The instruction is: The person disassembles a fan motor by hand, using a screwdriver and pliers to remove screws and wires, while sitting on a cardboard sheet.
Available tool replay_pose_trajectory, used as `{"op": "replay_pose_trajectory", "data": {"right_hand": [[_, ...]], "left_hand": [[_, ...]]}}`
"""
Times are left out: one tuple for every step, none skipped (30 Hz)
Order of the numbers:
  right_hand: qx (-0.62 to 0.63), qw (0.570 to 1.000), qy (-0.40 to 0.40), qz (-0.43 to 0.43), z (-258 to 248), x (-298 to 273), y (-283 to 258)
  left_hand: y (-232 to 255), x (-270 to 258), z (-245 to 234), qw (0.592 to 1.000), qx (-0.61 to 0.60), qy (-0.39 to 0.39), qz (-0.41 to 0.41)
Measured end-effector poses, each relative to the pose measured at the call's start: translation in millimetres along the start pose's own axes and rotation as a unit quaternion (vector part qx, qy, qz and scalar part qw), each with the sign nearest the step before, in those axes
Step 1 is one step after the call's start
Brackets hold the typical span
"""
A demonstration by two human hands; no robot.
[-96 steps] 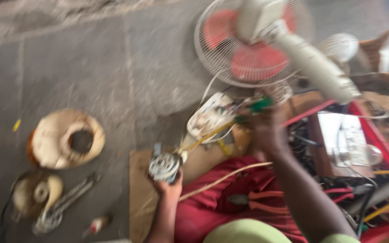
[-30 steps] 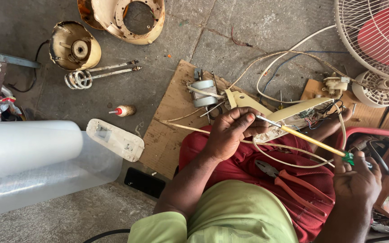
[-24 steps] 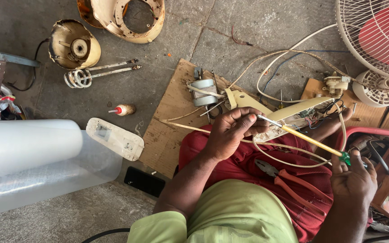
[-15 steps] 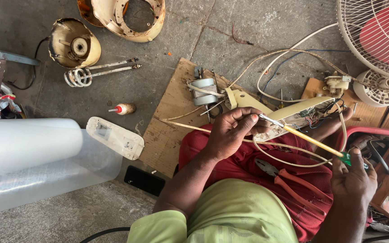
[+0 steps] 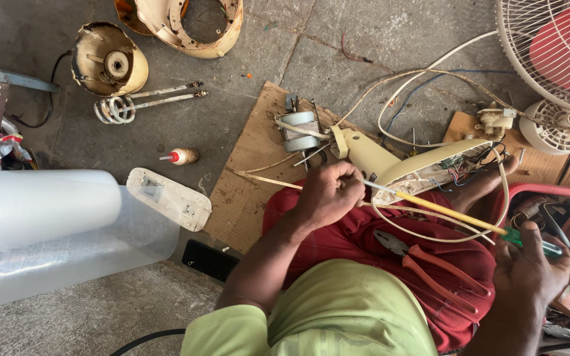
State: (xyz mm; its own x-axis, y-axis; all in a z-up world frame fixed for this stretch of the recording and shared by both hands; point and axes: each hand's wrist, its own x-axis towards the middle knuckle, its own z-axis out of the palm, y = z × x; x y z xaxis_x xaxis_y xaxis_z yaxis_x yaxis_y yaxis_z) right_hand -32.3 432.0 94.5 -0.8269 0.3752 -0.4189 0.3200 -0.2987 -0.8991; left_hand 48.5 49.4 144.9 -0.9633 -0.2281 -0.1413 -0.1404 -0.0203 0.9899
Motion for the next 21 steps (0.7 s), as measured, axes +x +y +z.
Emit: {"op": "replay_pose_trajectory", "data": {"right_hand": [[-0.009, 1.000, -0.020, -0.017, -3, 0, 0], [-0.019, 0.998, -0.039, -0.034, -6, -1, -1], [-0.028, 0.998, -0.036, -0.041, -8, -1, -3], [-0.035, 0.998, -0.030, -0.048, -8, -3, -4], [-0.042, 0.997, -0.025, -0.055, -7, -6, -5], [-0.051, 0.997, -0.016, -0.047, -4, -10, -6], [-0.059, 0.997, -0.007, -0.039, 1, -11, -7], [-0.065, 0.997, 0.016, -0.038, 3, -16, -14], [-0.097, 0.994, 0.024, -0.044, 9, -18, -17], [-0.124, 0.989, 0.046, -0.060, 14, -21, -18], [-0.109, 0.992, 0.041, -0.047, 17, -24, -21], [-0.183, 0.979, 0.089, -0.027, 19, -26, -26], [-0.128, 0.990, 0.047, -0.021, 24, -29, -27], [-0.135, 0.990, 0.034, 0.008, 26, -33, -28], [-0.144, 0.984, 0.102, 0.014, 32, -33, -28], [-0.121, 0.987, 0.101, 0.028, 38, -34, -27], [-0.097, 0.990, 0.099, 0.040, 39, -34, -31], [-0.071, 0.993, 0.087, 0.042, 38, -36, -34], [-0.046, 0.995, 0.075, 0.043, 39, -37, -36], [-0.023, 0.997, 0.049, 0.051, 41, -37, -36], [-0.032, 0.997, 0.053, 0.050, 41, -37, -36]], "left_hand": [[-1, -1, -3, 0.998, 0.060, -0.010, 0.003], [-2, -3, -3, 0.997, 0.071, -0.013, -0.014], [-5, -4, -4, 0.996, 0.082, -0.016, -0.030], [-7, -5, -5, 0.994, 0.095, -0.021, -0.046], [-11, -7, -6, 0.993, 0.105, -0.017, -0.045], [-15, -8, -7, 0.992, 0.115, -0.021, -0.039], [-20, -10, -6, 0.991, 0.125, -0.025, -0.034], [-25, -8, -5, 0.995, 0.074, -0.032, -0.059], [-30, -10, -6, 0.995, 0.024, -0.040, -0.087], [-37, -10, -8, 0.989, -0.030, -0.054, -0.136], [-46, -10, -9, 0.981, -0.125, -0.059, -0.133], [-55, -10, -13, 0.978, -0.099, -0.057, -0.177], [-65, -10, -19, 0.964, -0.117, -0.023, -0.239], [-80, -11, -26, 0.953, -0.192, -0.008, -0.234], [-99, -9, -32, 0.933, -0.227, 0.035, -0.277], [-116, -11, -41, 0.926, -0.264, 0.031, -0.267], [-136, -6, -47, 0.922, -0.262, 0.049, -0.282], [-157, -3, -56, 0.915, -0.258, 0.088, -0.296], [-177, 5, -60, 0.913, -0.258, 0.100, -0.301], [-192, 4, -68, 0.908, -0.257, 0.127, -0.304], [-202, 7, -78, 0.904, -0.257, 0.155, -0.306]]}}
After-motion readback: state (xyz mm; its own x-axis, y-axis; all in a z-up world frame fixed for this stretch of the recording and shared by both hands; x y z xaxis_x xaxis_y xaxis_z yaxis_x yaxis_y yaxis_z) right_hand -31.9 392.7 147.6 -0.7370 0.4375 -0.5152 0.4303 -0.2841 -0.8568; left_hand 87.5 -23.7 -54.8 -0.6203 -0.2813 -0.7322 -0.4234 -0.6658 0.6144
